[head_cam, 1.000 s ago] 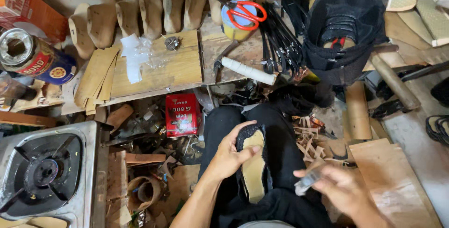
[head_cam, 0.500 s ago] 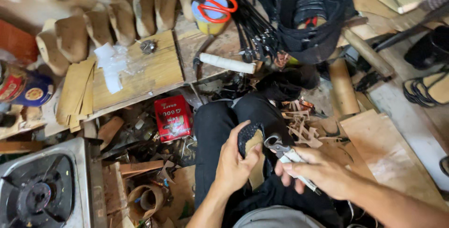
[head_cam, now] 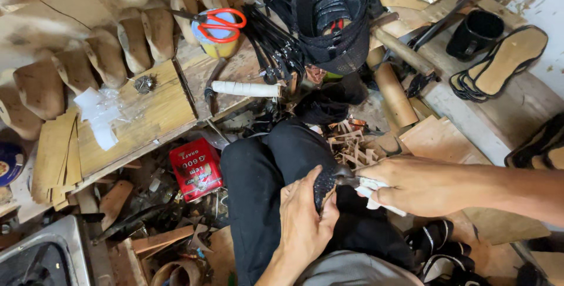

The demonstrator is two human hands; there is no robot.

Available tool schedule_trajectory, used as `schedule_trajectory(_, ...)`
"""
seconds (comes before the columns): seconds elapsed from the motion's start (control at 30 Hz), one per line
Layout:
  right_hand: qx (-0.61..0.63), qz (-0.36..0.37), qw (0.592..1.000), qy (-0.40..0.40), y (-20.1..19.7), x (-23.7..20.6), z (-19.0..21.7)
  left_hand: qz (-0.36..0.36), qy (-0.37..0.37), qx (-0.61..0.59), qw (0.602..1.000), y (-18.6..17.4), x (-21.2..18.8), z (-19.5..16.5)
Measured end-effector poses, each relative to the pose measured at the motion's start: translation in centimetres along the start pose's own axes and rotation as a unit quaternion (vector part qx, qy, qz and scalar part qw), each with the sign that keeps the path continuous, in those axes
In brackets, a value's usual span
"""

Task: The person trims the edges of a black sandal sole with a knife, then uses a hammer to press the sole onto a wooden insole. They attach a black strap to the sandal and continue hammering to secure the components.

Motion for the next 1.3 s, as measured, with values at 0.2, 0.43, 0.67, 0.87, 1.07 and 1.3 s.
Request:
schedule_trajectory(0.2,-0.059,-0.195,0.978,-0.046,2.9,0.5,1.3,-0.005,-0.052,-0.101,0.994,-0.9,-0.8,0.3)
schedule_trajectory(0.43,-0.059,-0.414,0.881,-0.22,3.6,1.9,4.0,-0.054,-0.177,-0.184,0.965,-2.9,-1.4,1.4)
schedule_trajectory(0.67,-0.206,-0.372,0.866,-0.263,-3.8,4.9,7.8,-0.226,-0.011,-0.153,0.962,-5.2,2.8,3.7)
schedule_trajectory(0.87,-0.243,-0.307,0.882,-0.264,-5.5,8.7,9.7,-0.137,-0.017,-0.138,0.981,-8.8,3.3,4.9)
schedule_trajectory(1.07,-0.237,-0.314,0.88,-0.266,-5.1,10.4,8.9,-0.011,-0.147,-0.032,0.989,-12.5,4.6,5.0)
schedule_trajectory(1.3,-0.197,-0.352,0.88,-0.251,-2.7,8.6,7.5,0.053,-0.269,-0.143,0.951,-10.6,5.9,2.4)
Point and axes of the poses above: each hand's wrist, its own x-axis towards the middle knuckle, its own y-axis out of the palm, z = x × y, the point moved 4 cm from there along x, towards the middle knuckle, and after that the axes turned 7 degrees about -x, right-handed, at the moved point
